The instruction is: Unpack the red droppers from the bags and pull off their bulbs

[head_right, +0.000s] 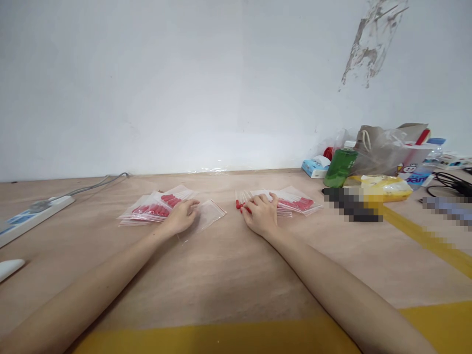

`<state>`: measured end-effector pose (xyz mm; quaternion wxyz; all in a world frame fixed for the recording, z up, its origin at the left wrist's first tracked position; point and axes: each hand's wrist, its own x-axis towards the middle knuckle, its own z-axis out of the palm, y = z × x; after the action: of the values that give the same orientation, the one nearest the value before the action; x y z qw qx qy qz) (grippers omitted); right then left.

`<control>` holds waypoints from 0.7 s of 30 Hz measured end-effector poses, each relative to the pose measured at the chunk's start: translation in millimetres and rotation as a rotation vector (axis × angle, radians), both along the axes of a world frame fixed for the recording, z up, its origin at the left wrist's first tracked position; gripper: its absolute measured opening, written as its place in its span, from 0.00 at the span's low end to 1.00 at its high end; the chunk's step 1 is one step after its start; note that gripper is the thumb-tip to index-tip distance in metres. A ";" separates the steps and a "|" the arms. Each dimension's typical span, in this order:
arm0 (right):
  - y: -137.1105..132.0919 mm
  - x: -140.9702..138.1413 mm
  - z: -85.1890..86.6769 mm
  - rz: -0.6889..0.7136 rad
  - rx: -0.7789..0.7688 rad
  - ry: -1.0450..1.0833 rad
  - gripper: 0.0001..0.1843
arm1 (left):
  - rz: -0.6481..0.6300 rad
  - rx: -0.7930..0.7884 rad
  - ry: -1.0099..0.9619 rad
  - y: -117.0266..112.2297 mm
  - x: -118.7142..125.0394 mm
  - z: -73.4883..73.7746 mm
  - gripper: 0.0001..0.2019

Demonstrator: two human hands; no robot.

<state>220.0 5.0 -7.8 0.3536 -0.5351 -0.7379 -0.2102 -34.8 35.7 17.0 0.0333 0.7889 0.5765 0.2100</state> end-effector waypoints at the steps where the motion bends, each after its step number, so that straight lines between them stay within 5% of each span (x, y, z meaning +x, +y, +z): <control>1: -2.2 -3.7 -0.4 0.043 0.001 -0.008 0.11 | 0.015 -0.015 0.007 1.2 -3.5 1.9 0.17; 8: -7.2 -26.4 -3.4 0.262 0.005 -0.039 0.09 | 0.069 -0.109 0.047 2.7 -8.7 3.7 0.08; 12: -4.3 -29.0 -4.5 0.310 -0.007 -0.052 0.09 | 0.115 -0.055 0.059 7.4 -18.0 17.8 0.08; 15: -1.9 -28.6 -5.4 0.339 -0.020 -0.068 0.08 | 0.270 0.009 0.037 17.7 -50.6 39.1 0.11; 17: -0.7 -28.5 -5.6 0.348 -0.029 -0.077 0.08 | 0.482 0.067 0.019 24.8 -81.3 51.6 0.15; 21: 0.3 -28.5 -5.4 0.346 -0.054 -0.078 0.08 | 0.621 0.032 0.018 30.5 -133.7 57.9 0.20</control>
<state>191.5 5.3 -13.2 0.3411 -0.4011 -0.8374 -0.1466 -168.5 66.2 74.9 -0.0501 0.5775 0.7867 0.2122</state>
